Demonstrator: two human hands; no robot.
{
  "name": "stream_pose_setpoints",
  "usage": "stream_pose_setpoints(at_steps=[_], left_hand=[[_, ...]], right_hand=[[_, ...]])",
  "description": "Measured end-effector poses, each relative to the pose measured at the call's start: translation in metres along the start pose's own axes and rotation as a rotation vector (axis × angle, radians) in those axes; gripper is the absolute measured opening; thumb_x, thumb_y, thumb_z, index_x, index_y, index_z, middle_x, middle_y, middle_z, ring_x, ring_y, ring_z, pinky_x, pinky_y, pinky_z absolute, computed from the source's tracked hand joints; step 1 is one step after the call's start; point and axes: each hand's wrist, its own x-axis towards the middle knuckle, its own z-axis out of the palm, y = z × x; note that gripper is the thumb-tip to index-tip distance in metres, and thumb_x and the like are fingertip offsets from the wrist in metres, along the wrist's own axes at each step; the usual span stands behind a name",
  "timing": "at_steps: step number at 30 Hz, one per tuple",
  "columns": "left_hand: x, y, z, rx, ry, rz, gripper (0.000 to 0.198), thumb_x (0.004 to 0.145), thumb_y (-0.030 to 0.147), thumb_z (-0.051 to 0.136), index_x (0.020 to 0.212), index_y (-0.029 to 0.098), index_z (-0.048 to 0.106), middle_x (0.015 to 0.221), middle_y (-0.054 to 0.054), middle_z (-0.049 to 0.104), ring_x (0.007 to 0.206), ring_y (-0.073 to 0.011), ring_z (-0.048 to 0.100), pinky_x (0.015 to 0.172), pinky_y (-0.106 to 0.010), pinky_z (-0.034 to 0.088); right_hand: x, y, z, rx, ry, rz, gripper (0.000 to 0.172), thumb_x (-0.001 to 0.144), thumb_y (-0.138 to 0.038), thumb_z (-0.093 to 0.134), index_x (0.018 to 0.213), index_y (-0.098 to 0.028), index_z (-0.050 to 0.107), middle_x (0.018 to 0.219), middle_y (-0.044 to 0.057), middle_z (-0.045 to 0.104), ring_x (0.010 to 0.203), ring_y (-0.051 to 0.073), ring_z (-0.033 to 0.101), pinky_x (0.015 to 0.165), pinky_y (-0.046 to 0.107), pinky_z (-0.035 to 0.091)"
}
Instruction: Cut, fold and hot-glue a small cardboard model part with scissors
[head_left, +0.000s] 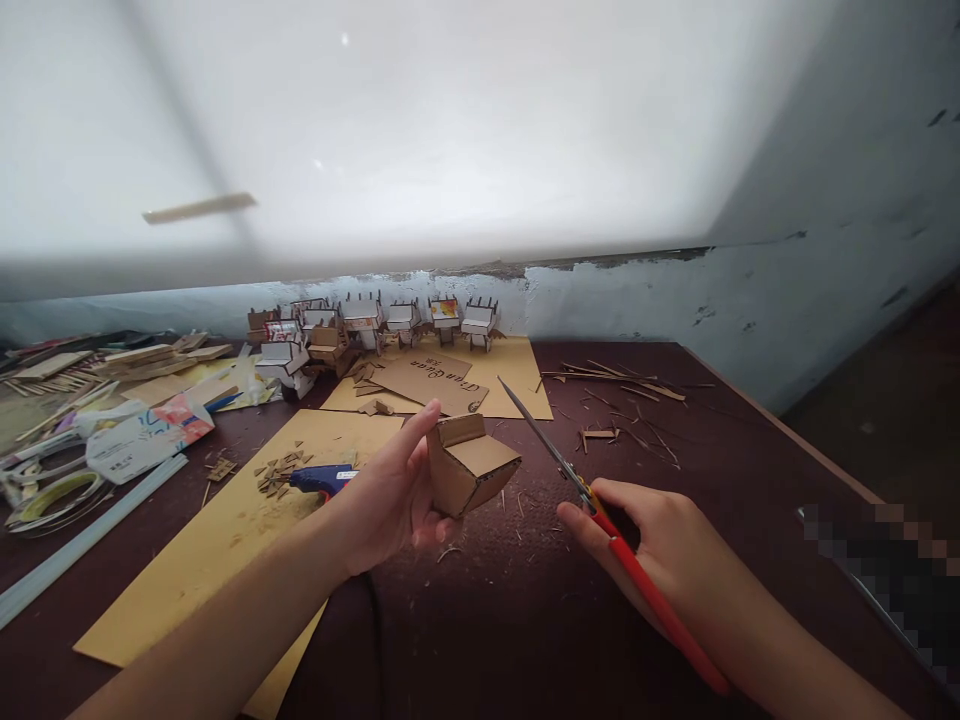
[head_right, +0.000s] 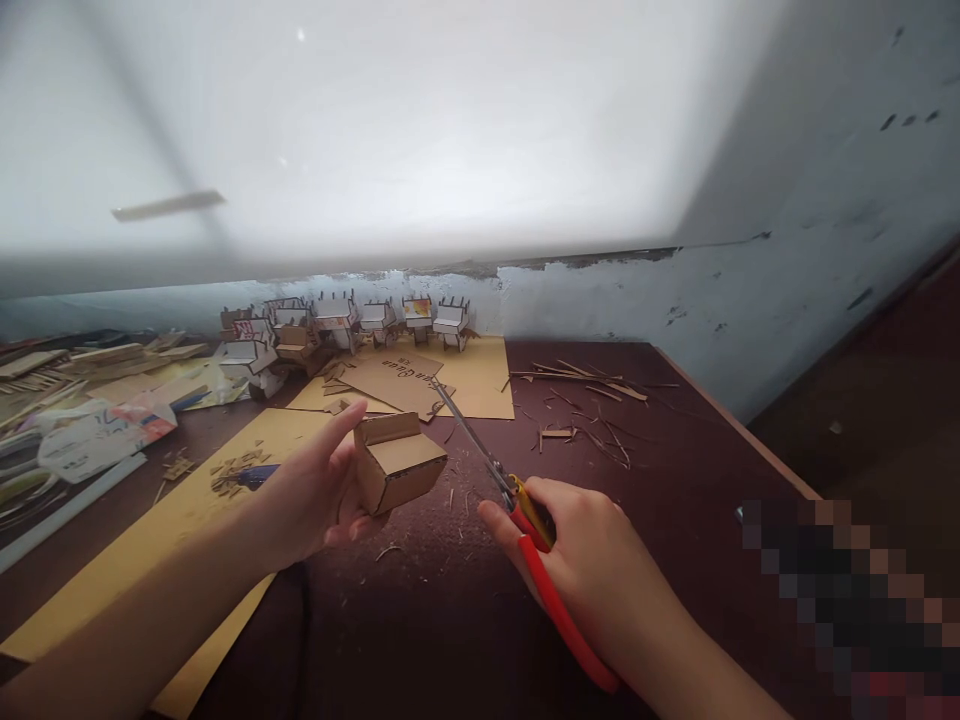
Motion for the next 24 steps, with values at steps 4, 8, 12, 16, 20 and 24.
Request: stream_pose_setpoints(at_steps=[4, 8, 12, 16, 20, 24], left_hand=[[-0.0006, 0.0001, -0.0003, 0.037, 0.069, -0.034, 0.072, 0.087, 0.081, 0.048, 0.121, 0.020, 0.063, 0.070, -0.003, 0.068, 0.035, -0.0101, 0.055, 0.028, -0.015, 0.022], [-0.0006, -0.0004, 0.0017, 0.083, 0.150, -0.041, 0.075, 0.085, 0.084, 0.047, 0.110, 0.017, 0.067, 0.057, -0.001, 0.062, 0.030, -0.0090, 0.050, 0.028, -0.016, 0.021], [0.0000, -0.0021, 0.0012, 0.114, 0.162, -0.071, 0.077, 0.083, 0.087, 0.046, 0.099, 0.015, 0.069, 0.058, -0.003, 0.065, 0.028, -0.0073, 0.045, 0.028, -0.016, 0.018], [-0.0001, -0.0047, -0.0009, 0.132, 0.163, -0.128, 0.079, 0.080, 0.089, 0.045, 0.093, 0.014, 0.068, 0.058, -0.003, 0.065, 0.030, -0.0086, 0.046, 0.029, -0.018, 0.023], [-0.0004, -0.0070, 0.0002, 0.153, 0.233, -0.149, 0.081, 0.075, 0.092, 0.048, 0.091, 0.015, 0.067, 0.060, -0.004, 0.065, 0.030, -0.0074, 0.042, 0.030, -0.018, 0.018], [-0.0031, -0.0055, 0.0065, 0.159, 0.281, -0.139, 0.075, 0.075, 0.089, 0.054, 0.090, 0.016, 0.066, 0.061, -0.002, 0.063, 0.032, -0.0059, 0.039, 0.032, -0.018, 0.022]], right_hand=[[0.0002, 0.0006, -0.0001, 0.003, -0.010, 0.012, 0.061, 0.092, -0.075, 0.047, 0.063, -0.023, 0.033, 0.056, -0.004, 0.043, 0.054, 0.014, 0.039, 0.051, 0.027, 0.029], [0.0004, 0.0008, -0.0005, 0.005, -0.024, 0.017, 0.062, 0.092, -0.077, 0.046, 0.063, -0.023, 0.033, 0.057, -0.004, 0.043, 0.054, 0.014, 0.038, 0.051, 0.027, 0.029], [0.0003, 0.0005, -0.0006, 0.009, -0.027, 0.021, 0.062, 0.091, -0.076, 0.048, 0.063, -0.023, 0.032, 0.057, -0.004, 0.042, 0.054, 0.014, 0.038, 0.051, 0.027, 0.028], [0.0001, -0.0004, -0.0003, 0.005, -0.018, 0.019, 0.061, 0.092, -0.075, 0.048, 0.063, -0.023, 0.032, 0.057, -0.004, 0.042, 0.054, 0.014, 0.038, 0.051, 0.027, 0.028], [0.0007, -0.0010, -0.0006, -0.006, -0.021, 0.025, 0.063, 0.091, -0.077, 0.047, 0.062, -0.023, 0.031, 0.056, -0.004, 0.042, 0.054, 0.014, 0.038, 0.050, 0.028, 0.028], [0.0011, 0.0003, -0.0008, -0.005, -0.032, 0.033, 0.063, 0.090, -0.078, 0.047, 0.063, -0.023, 0.033, 0.057, -0.004, 0.043, 0.054, 0.015, 0.038, 0.051, 0.028, 0.029]])
